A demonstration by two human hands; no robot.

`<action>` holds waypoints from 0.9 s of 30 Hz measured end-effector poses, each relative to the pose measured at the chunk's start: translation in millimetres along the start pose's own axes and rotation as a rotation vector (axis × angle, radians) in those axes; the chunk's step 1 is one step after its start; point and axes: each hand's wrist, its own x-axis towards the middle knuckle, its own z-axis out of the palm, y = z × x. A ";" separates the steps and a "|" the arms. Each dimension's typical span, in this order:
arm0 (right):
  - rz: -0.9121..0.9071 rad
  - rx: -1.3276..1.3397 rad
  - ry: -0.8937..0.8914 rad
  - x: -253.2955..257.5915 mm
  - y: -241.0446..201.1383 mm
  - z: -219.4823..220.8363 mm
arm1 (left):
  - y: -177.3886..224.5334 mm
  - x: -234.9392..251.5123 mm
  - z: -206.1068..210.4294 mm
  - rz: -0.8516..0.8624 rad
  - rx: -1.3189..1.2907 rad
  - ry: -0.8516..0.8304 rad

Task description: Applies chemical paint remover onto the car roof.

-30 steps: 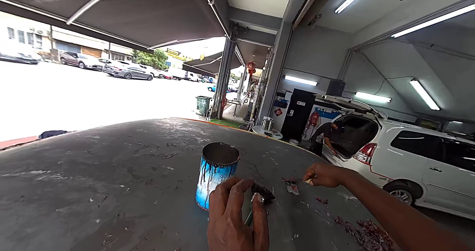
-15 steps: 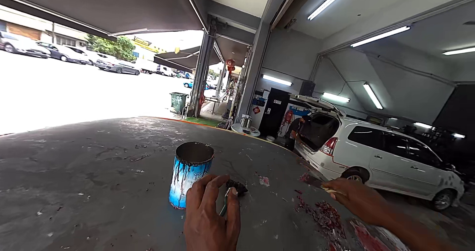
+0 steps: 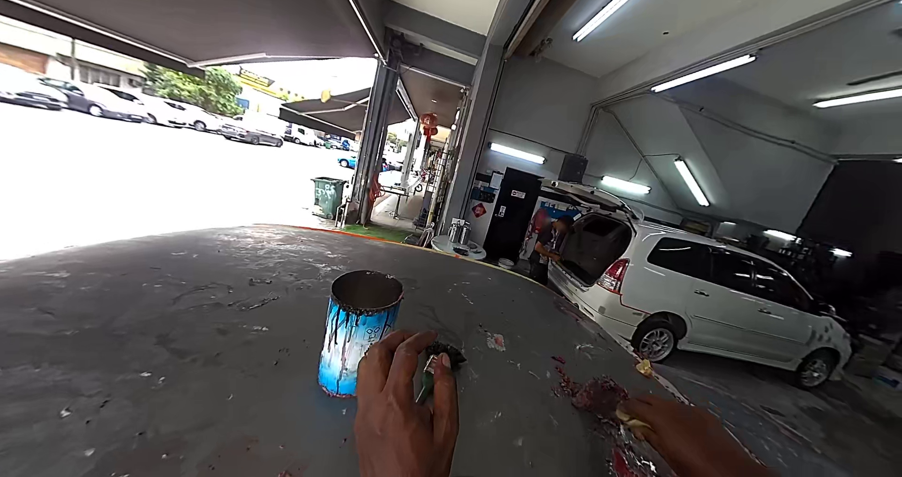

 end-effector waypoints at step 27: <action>0.127 0.237 0.113 -68.4 53.9 -21.8 | -0.8 -1.2 -5.8 -0.005 0.008 -0.098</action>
